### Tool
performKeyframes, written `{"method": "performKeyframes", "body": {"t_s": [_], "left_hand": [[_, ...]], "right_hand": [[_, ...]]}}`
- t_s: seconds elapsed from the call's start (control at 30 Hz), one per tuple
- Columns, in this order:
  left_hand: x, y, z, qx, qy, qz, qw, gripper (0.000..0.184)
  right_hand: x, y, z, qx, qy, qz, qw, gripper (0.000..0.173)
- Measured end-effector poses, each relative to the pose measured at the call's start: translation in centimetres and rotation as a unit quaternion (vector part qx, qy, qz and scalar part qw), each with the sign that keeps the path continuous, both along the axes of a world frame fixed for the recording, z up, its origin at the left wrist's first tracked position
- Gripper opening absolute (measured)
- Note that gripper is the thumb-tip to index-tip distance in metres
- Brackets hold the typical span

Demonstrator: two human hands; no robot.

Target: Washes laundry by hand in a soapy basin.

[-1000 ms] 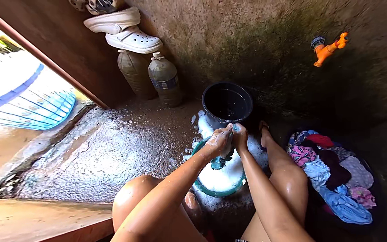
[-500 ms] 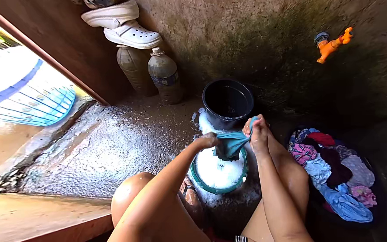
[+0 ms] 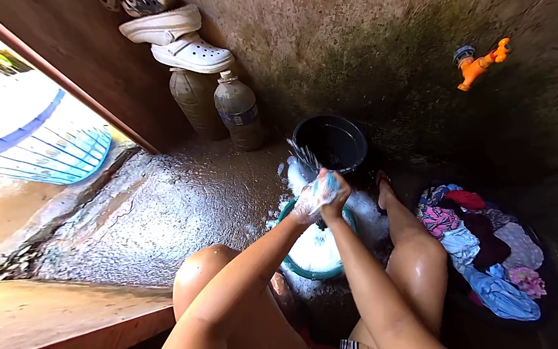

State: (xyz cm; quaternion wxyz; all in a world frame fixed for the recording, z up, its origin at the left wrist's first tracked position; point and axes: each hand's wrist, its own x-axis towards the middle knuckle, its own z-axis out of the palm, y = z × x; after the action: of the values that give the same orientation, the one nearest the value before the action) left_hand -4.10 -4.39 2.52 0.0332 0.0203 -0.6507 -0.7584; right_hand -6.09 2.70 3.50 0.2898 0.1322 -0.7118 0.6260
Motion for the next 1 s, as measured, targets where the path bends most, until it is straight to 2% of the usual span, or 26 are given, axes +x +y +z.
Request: {"method": "performKeyframes", "body": {"t_s": [0.03, 0.07, 0.13, 0.17, 0.23, 0.27, 0.3, 0.33, 0.37, 0.4, 0.43, 0.5, 0.53, 0.57, 0.6, 0.63, 0.67, 0.7, 0.77, 0.83, 0.87, 0.93, 0.97, 1.0], "left_hand": [[0.3, 0.6, 1.8, -0.006, -0.041, -0.002, 0.999, 0.020], [0.3, 0.8, 3.1, -0.037, -0.070, -0.023, 0.997, 0.028], [0.2, 0.3, 3.6, -0.136, -0.106, -0.124, 0.977, 0.041], [0.2, -0.6, 3.4, -0.221, -0.131, -0.193, 0.947, 0.041], [0.0, -2.3, 2.1, -0.407, -0.219, -0.287, 0.839, 0.046], [-0.3, -2.8, 1.2, -0.460, -0.259, -0.300, 0.795, 0.046], [-0.4, -3.3, 1.0, -0.479, -0.281, -0.287, 0.780, 0.043], [-0.5, -3.6, 1.5, -0.463, -0.277, -0.249, 0.804, 0.039], [-0.4, -3.9, 2.6, -0.407, -0.252, -0.189, 0.857, 0.032], [-0.3, -4.1, 3.7, -0.315, -0.213, -0.124, 0.916, 0.024], [-0.3, -4.3, 4.7, -0.211, -0.177, -0.077, 0.958, 0.020], [-0.5, -4.4, 5.7, -0.030, -0.106, -0.021, 0.994, 0.018], [-0.7, -4.0, 5.9, 0.042, -0.092, 0.001, 0.995, 0.019], [-0.9, -3.5, 5.5, 0.099, -0.095, 0.025, 0.990, 0.024], [-1.1, -2.7, 4.7, 0.129, -0.110, 0.048, 0.984, 0.036], [-1.3, -1.7, 3.6, 0.135, -0.130, 0.076, 0.979, 0.048], [-1.6, -0.5, 2.3, 0.127, -0.141, 0.101, 0.977, 0.053], [-1.9, 0.5, 0.9, 0.122, -0.137, 0.120, 0.976, 0.048], [-1.7, 0.8, -1.3, 0.086, -0.095, 0.102, 0.986, 0.034], [-0.6, 0.4, 0.8, -0.010, -0.119, 0.041, 0.992, 0.028], [0.1, 0.6, 2.8, -0.019, -0.167, 0.017, 0.986, 0.030], [0.5, 1.2, 5.5, 0.075, -0.240, -0.048, 0.967, 0.045], [0.6, 1.2, 6.2, 0.120, -0.241, -0.090, 0.959, 0.046], [0.8, 1.1, 6.9, 0.133, -0.220, -0.126, 0.958, 0.042]], "right_hand": [[-1.6, 1.0, -0.6, 0.029, -0.018, -0.029, 0.999, 0.024], [-3.2, 1.8, -0.9, 0.043, -0.051, -0.050, 0.997, 0.024], [-5.4, 3.3, -1.1, 0.050, -0.128, -0.046, 0.989, 0.027], [-5.7, 3.7, -0.5, 0.024, -0.162, -0.023, 0.986, 0.031], [-5.4, 4.6, 0.7, -0.105, -0.175, 0.061, 0.977, 0.033], [-5.2, 5.2, 1.3, -0.162, -0.166, 0.125, 0.965, 0.032], [-5.0, 5.8, 1.2, -0.175, -0.154, 0.180, 0.956, 0.030], [-5.1, 6.4, 0.8, -0.133, -0.146, 0.219, 0.955, 0.023], [-5.3, 7.1, 0.0, -0.054, -0.144, 0.241, 0.958, 0.020], [-5.5, 8.0, -0.5, 0.048, -0.154, 0.252, 0.954, 0.035], [-5.8, 8.8, -1.0, 0.150, -0.180, 0.257, 0.938, 0.050], [-6.2, 9.4, -1.6, 0.266, -0.241, 0.255, 0.898, 0.050], [-6.2, 9.5, -1.8, 0.257, -0.252, 0.257, 0.897, 0.044], [-6.0, 9.2, -2.0, 0.186, -0.234, 0.266, 0.917, 0.035], [-5.4, 8.3, -2.2, 0.067, -0.199, 0.281, 0.937, 0.026], [-4.3, 6.7, -1.9, -0.049, -0.163, 0.289, 0.942, 0.026], [-2.8, 4.6, -0.9, -0.127, -0.132, 0.270, 0.945, 0.025], [-1.1, 2.4, 0.2, -0.155, -0.107, 0.217, 0.958, 0.021], [1.4, -0.8, 1.0, -0.094, -0.054, 0.055, 0.993, 0.024], [0.9, -0.4, 0.5, -0.002, -0.060, -0.021, 0.998, 0.025], [-0.6, 0.6, 0.1, 0.020, -0.093, -0.031, 0.995, 0.024], [-4.4, 3.1, -0.5, 0.013, -0.264, 0.004, 0.964, 0.028], [-6.3, 4.4, -1.6, 0.010, -0.320, 0.034, 0.947, 0.033], [-7.5, 5.4, -2.7, 0.030, -0.330, 0.058, 0.942, 0.037]]}}
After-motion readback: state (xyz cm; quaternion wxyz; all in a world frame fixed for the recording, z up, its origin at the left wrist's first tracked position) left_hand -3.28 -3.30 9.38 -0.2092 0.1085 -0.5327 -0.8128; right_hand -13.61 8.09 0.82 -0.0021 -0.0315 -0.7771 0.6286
